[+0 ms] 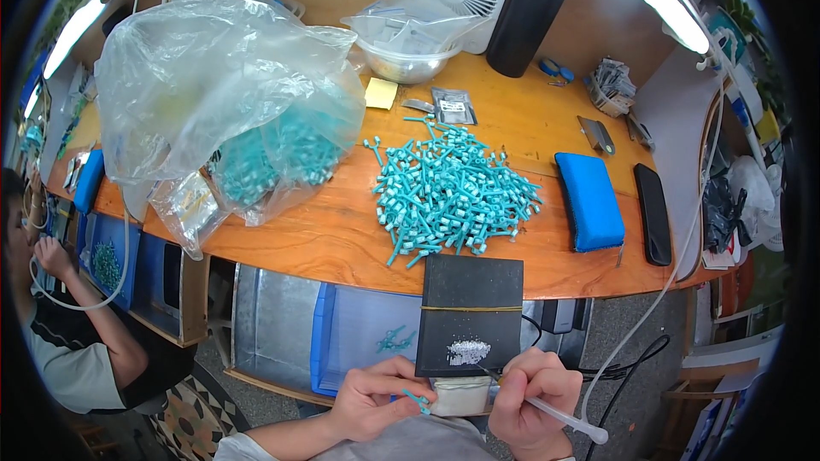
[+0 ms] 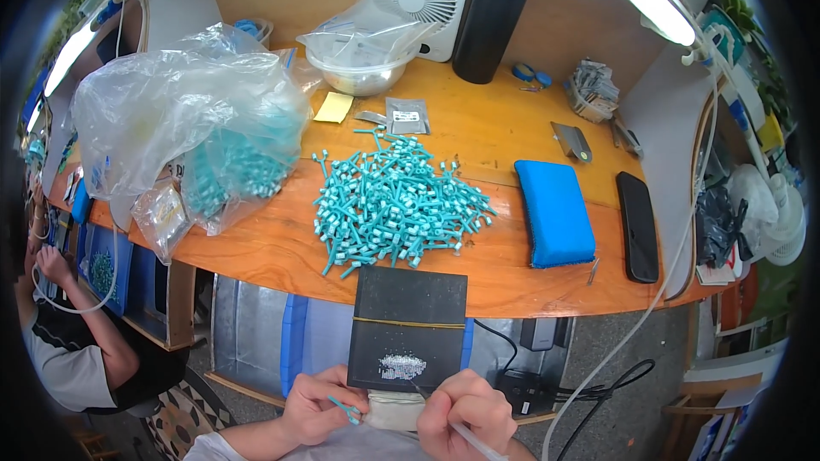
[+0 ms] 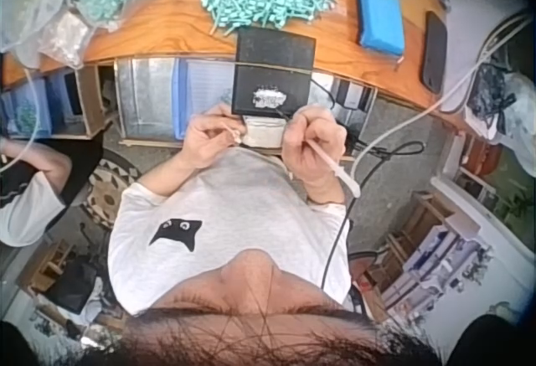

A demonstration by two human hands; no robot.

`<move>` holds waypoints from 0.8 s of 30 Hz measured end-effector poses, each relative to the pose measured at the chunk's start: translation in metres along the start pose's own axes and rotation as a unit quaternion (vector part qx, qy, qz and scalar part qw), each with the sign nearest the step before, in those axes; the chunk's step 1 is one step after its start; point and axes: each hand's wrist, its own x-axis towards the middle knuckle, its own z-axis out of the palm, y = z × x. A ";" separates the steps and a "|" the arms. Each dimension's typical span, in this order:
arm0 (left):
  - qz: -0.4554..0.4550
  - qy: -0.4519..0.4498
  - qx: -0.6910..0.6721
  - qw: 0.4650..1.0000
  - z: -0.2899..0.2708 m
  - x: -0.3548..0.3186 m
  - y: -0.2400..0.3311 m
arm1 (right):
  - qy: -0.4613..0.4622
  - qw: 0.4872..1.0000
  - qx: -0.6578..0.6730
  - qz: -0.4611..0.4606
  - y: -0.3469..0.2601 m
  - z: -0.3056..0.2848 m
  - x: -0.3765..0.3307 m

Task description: Using tweezers to assemble small green components with white powder at a workstation.

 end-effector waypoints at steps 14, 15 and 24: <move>0.005 -0.005 0.027 1.000 0.001 0.002 0.003 | -0.048 0.980 0.164 -0.101 -0.015 0.012 -0.007; 0.005 -0.003 0.028 1.000 0.001 0.002 0.003 | -0.050 0.980 0.163 -0.101 -0.015 0.012 -0.007; 0.010 -0.001 0.030 1.000 0.001 0.002 0.003 | -0.050 0.983 0.143 -0.105 -0.014 0.015 -0.010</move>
